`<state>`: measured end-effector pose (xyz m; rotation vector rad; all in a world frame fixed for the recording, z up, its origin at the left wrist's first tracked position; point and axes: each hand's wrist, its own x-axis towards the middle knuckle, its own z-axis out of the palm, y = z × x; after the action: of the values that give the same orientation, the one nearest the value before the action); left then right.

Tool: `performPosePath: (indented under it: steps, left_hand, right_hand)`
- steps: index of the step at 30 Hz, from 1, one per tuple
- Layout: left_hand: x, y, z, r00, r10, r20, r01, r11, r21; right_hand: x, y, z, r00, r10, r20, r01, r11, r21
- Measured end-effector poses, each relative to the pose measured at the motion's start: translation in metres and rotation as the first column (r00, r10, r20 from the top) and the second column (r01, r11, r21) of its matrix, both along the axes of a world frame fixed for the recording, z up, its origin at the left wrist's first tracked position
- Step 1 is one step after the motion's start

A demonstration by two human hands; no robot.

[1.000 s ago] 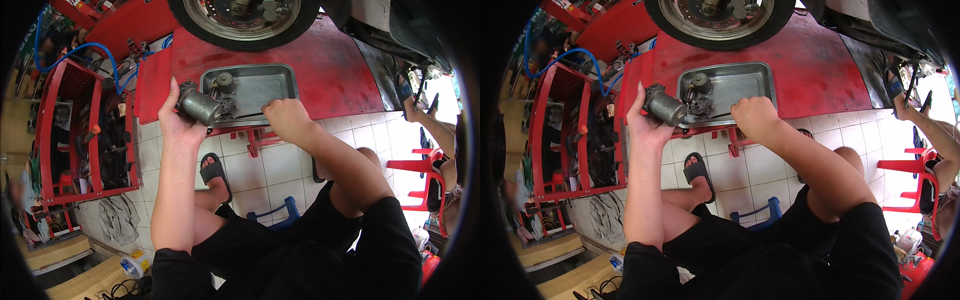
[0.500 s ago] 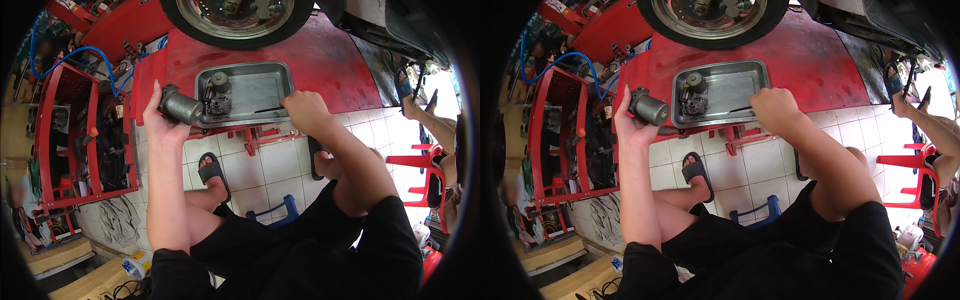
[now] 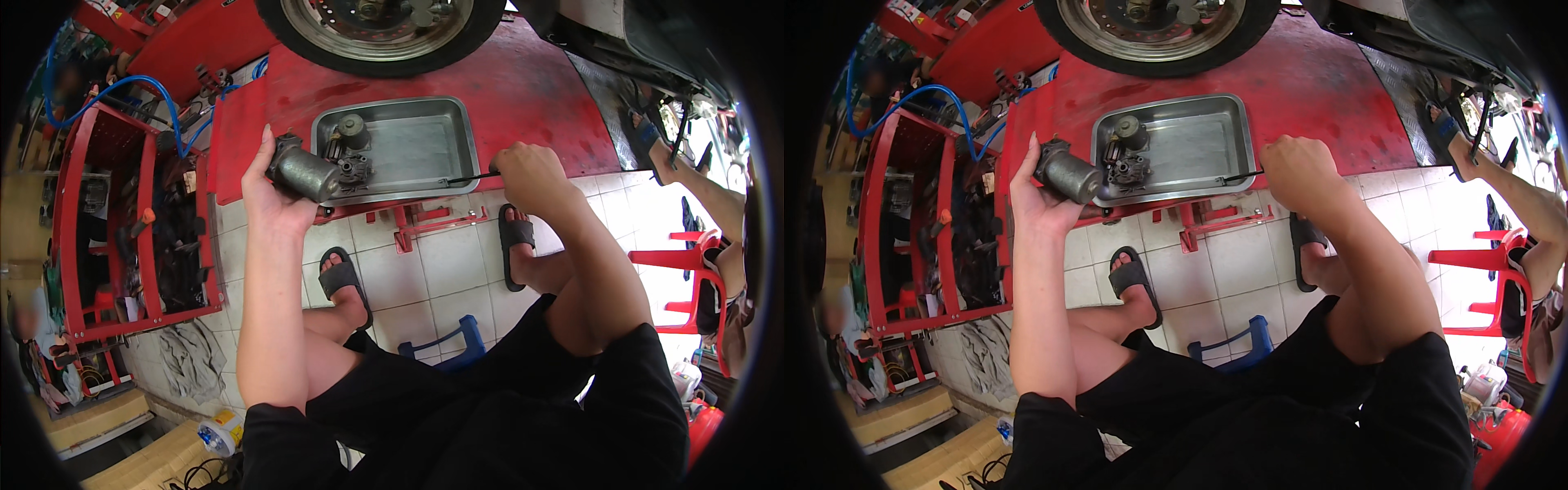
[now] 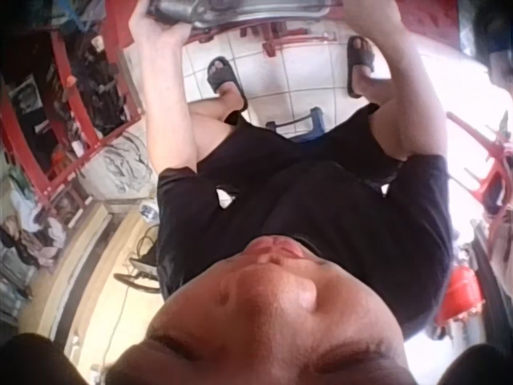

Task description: The person sits on a low stool and uses a screwdriver to disassemble a cylindrical mechanical component over a metal tray. They remove internal parts and place them into the tray, which already contains other disassembled pieces.

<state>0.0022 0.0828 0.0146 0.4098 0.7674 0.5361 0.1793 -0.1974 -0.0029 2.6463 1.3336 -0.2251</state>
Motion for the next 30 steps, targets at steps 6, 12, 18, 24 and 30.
performPosePath:
  steps: [6,12,18,24,30]
  left_hand:
    - [0.005,-0.006,-0.002,0.999,-0.017,-0.027,0.016,1.0,-0.027]
    - [0.01,-0.013,0.002,0.999,-0.002,-0.045,0.001,1.0,-0.025]
    - [0.012,-0.016,0.003,0.998,-0.066,0.007,0.066,0.995,-0.074]
    - [0.007,-0.019,0.004,0.995,-0.097,0.02,0.098,0.993,-0.06]
    - [0.021,-0.029,-0.012,0.984,-0.152,-0.091,0.15,0.988,-0.024]
  right_hand:
    - [0.001,-0.008,0.008,0.999,0.014,0.034,-0.015,0.999,0.034]
    - [0.004,-0.014,0.006,0.995,0.007,0.098,-0.019,0.991,0.129]
    - [0.001,-0.007,0.011,0.999,-0.048,0.014,0.045,0.984,0.172]
    - [-0.017,0.017,0.013,0.998,-0.018,-0.052,0.031,0.963,0.266]
    - [-0.001,-0.009,-0.012,0.998,-0.014,-0.065,0.034,0.949,0.313]
